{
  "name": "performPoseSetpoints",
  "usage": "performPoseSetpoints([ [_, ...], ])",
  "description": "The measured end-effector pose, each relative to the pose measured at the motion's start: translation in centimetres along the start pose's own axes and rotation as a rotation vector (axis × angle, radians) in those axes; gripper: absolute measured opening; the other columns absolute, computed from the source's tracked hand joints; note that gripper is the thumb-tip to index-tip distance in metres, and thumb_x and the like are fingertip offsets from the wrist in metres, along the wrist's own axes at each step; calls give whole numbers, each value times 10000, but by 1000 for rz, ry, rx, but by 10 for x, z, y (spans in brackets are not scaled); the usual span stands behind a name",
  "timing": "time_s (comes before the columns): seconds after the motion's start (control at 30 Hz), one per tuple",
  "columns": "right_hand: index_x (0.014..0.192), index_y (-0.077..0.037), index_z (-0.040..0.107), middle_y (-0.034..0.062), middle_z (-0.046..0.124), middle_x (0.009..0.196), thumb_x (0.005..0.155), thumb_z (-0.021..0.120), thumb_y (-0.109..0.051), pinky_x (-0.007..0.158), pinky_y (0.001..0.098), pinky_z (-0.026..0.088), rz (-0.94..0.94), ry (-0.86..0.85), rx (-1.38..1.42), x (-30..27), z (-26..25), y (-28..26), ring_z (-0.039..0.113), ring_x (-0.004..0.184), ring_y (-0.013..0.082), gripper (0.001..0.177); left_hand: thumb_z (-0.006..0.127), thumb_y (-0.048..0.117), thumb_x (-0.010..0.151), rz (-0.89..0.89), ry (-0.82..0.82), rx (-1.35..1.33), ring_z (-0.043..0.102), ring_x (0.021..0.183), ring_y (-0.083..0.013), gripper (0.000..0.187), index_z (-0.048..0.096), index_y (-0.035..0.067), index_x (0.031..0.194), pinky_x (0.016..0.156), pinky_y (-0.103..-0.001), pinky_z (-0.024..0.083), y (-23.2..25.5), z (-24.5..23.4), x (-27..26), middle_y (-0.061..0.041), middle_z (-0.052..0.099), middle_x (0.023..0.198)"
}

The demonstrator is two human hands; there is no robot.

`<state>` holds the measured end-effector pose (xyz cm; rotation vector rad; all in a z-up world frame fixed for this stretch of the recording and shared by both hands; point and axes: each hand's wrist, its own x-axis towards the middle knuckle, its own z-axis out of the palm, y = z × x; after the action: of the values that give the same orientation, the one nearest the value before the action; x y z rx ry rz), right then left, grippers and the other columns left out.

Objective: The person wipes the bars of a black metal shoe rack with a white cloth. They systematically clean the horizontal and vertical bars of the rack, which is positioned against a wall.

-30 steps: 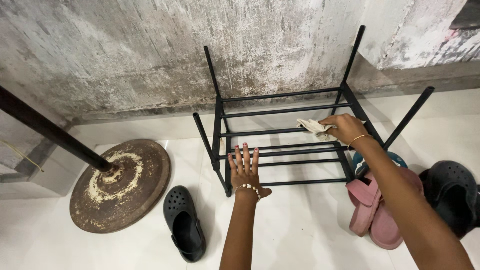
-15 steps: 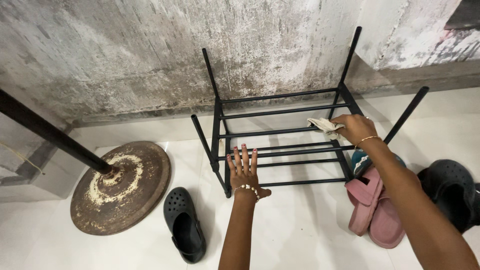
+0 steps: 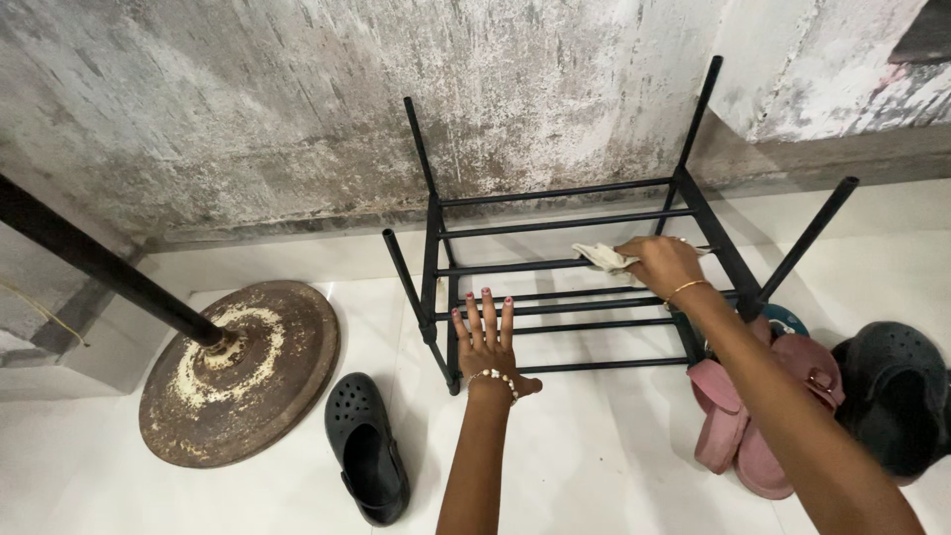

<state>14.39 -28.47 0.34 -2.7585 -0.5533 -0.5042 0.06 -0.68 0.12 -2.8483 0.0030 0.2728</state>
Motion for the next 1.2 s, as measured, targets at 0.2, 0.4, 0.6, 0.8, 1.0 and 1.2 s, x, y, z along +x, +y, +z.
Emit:
performPoseSetpoints([
  [0.2, 1105, -257, 799, 73, 767, 1021, 780, 780, -230, 807, 450, 577, -19, -61, -20, 16, 10, -40, 727, 894, 312, 327, 688, 871, 621, 9, -3, 14, -205, 1523, -473, 1478, -116, 169, 1643, 1187, -639, -83, 0, 0, 2, -247, -201, 1687],
  [0.4, 1070, -275, 807, 48, 772, 1032, 798, 760, -233, 812, 453, 579, -60, -96, 15, 33, 28, -71, 731, 903, 303, 279, 677, 853, 663, 12, -16, 13, -216, 1518, -487, 1446, -118, 148, 1646, 1176, -643, -101, 1, -1, 1, -256, -211, 1683],
  [0.6, 1091, -296, 801, 57, 772, 1002, 803, 752, -236, 799, 462, 574, -105, -124, 33, 47, 36, -102, 726, 906, 305, 298, 674, 826, 685, 2, -5, 16, -213, 1519, -474, 1414, -127, 164, 1643, 1175, -641, -110, 2, 0, 1, -238, -207, 1683],
  [0.8, 1125, -319, 786, 81, 766, 965, 807, 759, -254, 809, 448, 579, -88, -225, -17, 63, 41, -132, 730, 912, 300, 325, 679, 818, 684, 8, 5, -9, -216, 1522, -471, 1406, -115, 169, 1646, 1183, -628, -111, 2, 2, 3, -233, -196, 1694],
  [1.0, 1111, -300, 799, 107, 765, 951, 788, 765, -237, 797, 456, 585, -159, -177, -2, 77, 62, -153, 731, 907, 315, 331, 706, 779, 688, 6, -4, -2, -222, 1514, -477, 1402, -121, 171, 1643, 1179, -623, -118, 2, 3, 5, -225, -184, 1691],
  [1.2, 1085, -313, 807, 117, 765, 925, 798, 750, -228, 801, 454, 583, -116, -219, 55, 88, 72, -173, 734, 889, 319, 305, 705, 782, 683, 26, -33, -17, -212, 1528, -456, 1406, -127, 169, 1636, 1176, -642, -111, 0, 2, 6, -214, -183, 1703],
])
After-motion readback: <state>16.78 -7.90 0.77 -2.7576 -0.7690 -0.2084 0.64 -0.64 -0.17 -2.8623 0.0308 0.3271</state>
